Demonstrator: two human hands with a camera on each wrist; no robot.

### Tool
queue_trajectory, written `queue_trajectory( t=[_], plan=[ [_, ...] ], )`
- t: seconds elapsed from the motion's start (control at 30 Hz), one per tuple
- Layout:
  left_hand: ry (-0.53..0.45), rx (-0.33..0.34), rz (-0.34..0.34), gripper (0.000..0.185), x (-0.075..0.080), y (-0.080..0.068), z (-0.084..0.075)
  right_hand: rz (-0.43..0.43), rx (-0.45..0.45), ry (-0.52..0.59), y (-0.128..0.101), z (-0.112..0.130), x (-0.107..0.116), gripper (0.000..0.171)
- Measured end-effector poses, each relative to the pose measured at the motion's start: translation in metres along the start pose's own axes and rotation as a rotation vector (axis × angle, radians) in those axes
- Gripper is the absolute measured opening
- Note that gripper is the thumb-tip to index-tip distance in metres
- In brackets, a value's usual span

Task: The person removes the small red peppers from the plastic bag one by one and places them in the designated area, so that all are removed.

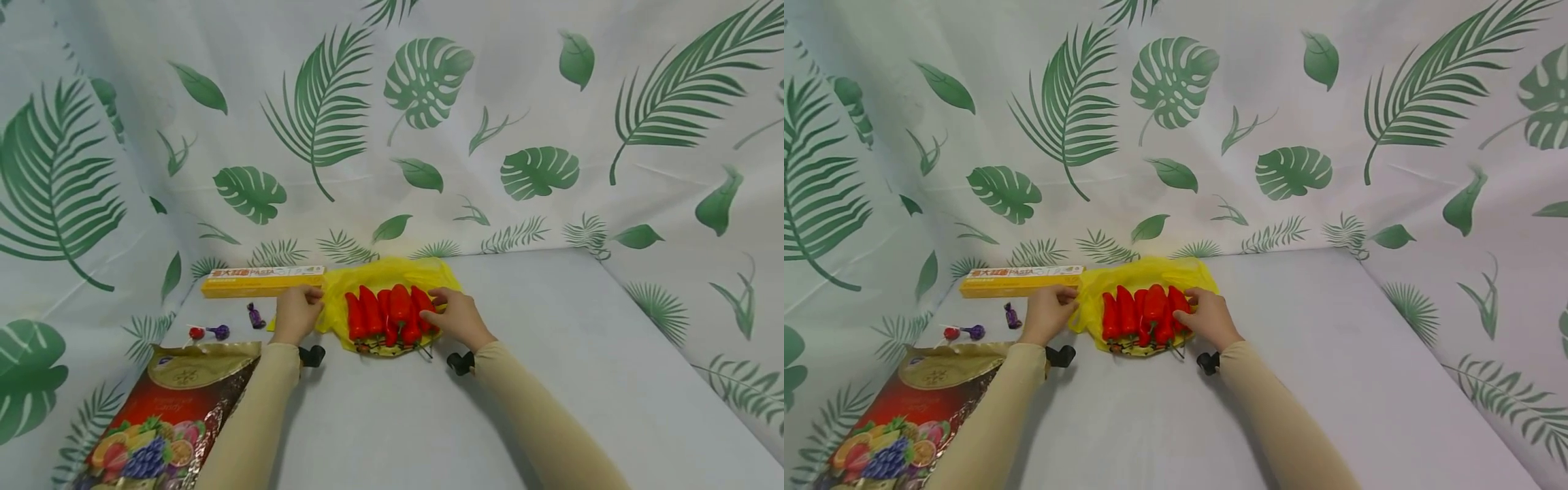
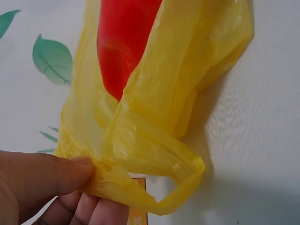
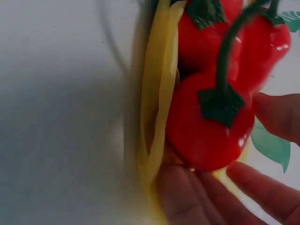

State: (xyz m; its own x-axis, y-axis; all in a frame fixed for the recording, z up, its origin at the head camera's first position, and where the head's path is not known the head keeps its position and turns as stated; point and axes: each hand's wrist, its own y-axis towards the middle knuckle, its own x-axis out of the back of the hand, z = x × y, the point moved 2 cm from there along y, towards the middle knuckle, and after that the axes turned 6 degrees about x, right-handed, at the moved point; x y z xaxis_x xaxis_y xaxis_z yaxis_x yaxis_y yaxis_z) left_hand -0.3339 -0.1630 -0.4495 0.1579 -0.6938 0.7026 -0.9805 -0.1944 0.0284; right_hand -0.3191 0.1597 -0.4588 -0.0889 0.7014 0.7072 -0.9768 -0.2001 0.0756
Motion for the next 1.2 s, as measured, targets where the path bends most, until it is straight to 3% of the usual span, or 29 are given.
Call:
queue_trajectory(
  t=[0.2,0.57,0.87,1.2],
  plan=[
    [-0.001,-0.033,-0.043,0.017,-0.003,-0.001,-0.001,0.047,-0.039,-0.062,0.009,0.005,-0.006,0.061],
    [-0.024,-0.032,-0.036,0.018,-0.005,-0.006,-0.005,0.006,-0.067,-0.055,0.003,0.006,0.001,0.05],
    [-0.01,-0.038,-0.059,0.02,0.001,-0.008,0.001,0.021,-0.039,0.003,-0.008,-0.007,0.018,0.053],
    [-0.021,-0.062,-0.042,0.019,-0.007,-0.01,-0.001,0.013,-0.085,0.016,-0.041,-0.033,0.056,0.052]
  ],
)
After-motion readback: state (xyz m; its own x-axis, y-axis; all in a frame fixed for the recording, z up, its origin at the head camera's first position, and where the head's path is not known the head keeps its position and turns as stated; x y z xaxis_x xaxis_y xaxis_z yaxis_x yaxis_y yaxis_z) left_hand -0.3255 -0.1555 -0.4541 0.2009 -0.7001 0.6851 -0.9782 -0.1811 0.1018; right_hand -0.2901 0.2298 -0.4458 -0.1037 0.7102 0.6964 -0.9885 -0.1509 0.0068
